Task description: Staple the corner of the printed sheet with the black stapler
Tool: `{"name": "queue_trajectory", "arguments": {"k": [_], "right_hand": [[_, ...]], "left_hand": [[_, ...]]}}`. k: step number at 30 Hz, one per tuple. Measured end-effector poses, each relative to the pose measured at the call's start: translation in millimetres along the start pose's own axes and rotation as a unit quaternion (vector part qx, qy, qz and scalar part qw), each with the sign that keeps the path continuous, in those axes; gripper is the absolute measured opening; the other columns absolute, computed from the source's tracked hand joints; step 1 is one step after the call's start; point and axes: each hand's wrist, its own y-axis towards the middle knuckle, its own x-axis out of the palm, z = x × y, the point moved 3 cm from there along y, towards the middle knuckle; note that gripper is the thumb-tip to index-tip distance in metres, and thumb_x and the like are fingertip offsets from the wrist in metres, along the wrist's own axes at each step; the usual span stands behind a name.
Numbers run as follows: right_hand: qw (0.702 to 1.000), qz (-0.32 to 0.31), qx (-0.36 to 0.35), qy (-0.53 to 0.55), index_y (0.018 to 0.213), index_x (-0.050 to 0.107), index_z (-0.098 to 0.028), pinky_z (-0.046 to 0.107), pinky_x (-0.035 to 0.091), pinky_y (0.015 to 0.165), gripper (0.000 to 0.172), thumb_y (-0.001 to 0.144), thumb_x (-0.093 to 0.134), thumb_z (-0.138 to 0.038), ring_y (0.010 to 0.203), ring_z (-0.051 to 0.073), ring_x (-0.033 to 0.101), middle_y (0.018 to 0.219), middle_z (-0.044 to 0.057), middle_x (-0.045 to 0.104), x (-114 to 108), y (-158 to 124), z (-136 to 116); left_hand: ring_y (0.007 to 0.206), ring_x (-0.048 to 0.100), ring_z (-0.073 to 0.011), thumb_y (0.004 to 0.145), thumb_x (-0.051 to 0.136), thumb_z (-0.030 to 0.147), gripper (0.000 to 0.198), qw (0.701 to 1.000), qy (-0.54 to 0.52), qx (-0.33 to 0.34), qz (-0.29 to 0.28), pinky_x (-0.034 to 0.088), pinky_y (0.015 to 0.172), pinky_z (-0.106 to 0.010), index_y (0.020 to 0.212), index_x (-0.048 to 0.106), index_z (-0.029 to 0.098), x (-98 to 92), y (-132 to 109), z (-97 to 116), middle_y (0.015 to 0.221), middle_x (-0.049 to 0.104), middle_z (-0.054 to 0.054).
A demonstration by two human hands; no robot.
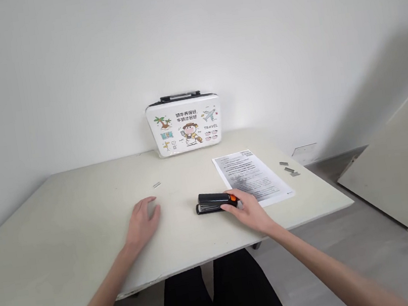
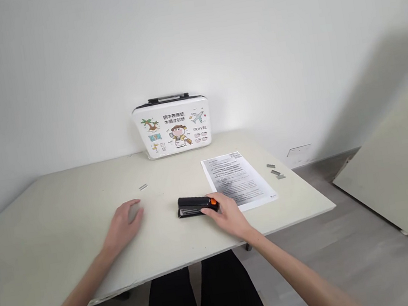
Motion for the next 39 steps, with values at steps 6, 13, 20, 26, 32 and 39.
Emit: {"name": "queue_trajectory", "arguments": {"k": [6,13,20,26,32,39], "right_hand": [[0.994,-0.090,0.005,0.057,0.117,0.068,-0.024,0.035,0.054,0.083,0.033,0.093,0.066,-0.047,0.103,0.024,0.067,0.116,0.007,0.074,49.5,16.6,-19.7],[0.994,-0.099,0.009,0.038,0.122,0.067,-0.024,0.036,0.055,0.085,0.039,0.095,0.063,-0.052,0.102,0.024,0.068,0.120,0.007,0.073,63.1,14.6,-20.3],[0.997,-0.061,0.013,0.044,0.122,0.067,-0.023,0.038,0.048,0.102,0.049,0.109,0.029,-0.052,0.112,0.023,0.067,0.122,0.008,0.073,59.7,12.6,-23.5],[0.997,-0.050,0.015,0.051,0.120,0.064,-0.024,0.038,0.048,0.103,0.045,0.109,0.031,-0.052,0.114,0.023,0.067,0.121,0.008,0.073,61.6,14.8,-17.2],[0.998,-0.047,0.002,0.041,0.117,0.063,-0.025,0.038,0.050,0.100,0.043,0.109,0.029,-0.050,0.108,0.023,0.068,0.115,0.007,0.073,62.4,15.3,-14.0],[0.998,-0.049,-0.023,0.017,0.112,0.063,-0.025,0.037,0.052,0.092,0.043,0.109,0.028,-0.050,0.097,0.023,0.068,0.104,0.007,0.072,63.0,17.2,-16.0]], "left_hand": [[0.120,0.064,-0.0287,0.100,0.049,0.046,0.032,0.997,-0.064,0.000,-0.042,0.048,0.109,-0.048,0.112,0.068,0.024,-9.2,-21.2,17.0,0.122,0.072,-0.009],[0.114,0.067,-0.0245,0.100,0.054,0.046,0.029,0.992,-0.108,0.011,-0.062,0.051,0.106,-0.042,0.092,0.074,0.027,-16.0,-39.4,26.1,0.118,0.075,-0.003],[0.111,0.069,-0.0230,0.098,0.058,0.045,0.025,0.990,-0.129,-0.003,-0.065,0.053,0.104,-0.040,0.093,0.076,0.028,-19.7,-44.4,29.3,0.110,0.077,-0.001],[0.110,0.069,-0.0264,0.094,0.059,0.049,0.027,0.987,-0.141,-0.030,-0.063,0.053,0.105,-0.043,0.088,0.075,0.029,-20.7,-43.5,31.5,0.109,0.078,-0.003],[0.105,0.072,-0.0292,0.094,0.057,0.053,0.032,0.980,-0.158,-0.118,-0.041,0.058,0.081,-0.038,0.102,0.073,0.027,-23.0,-45.4,28.1,0.114,0.078,-0.006],[0.120,0.068,-0.0273,0.097,0.053,0.054,0.038,0.964,-0.216,-0.153,-0.009,0.051,0.107,-0.041,0.116,0.069,0.024,-24.1,-46.5,23.2,0.127,0.074,-0.008]]}}
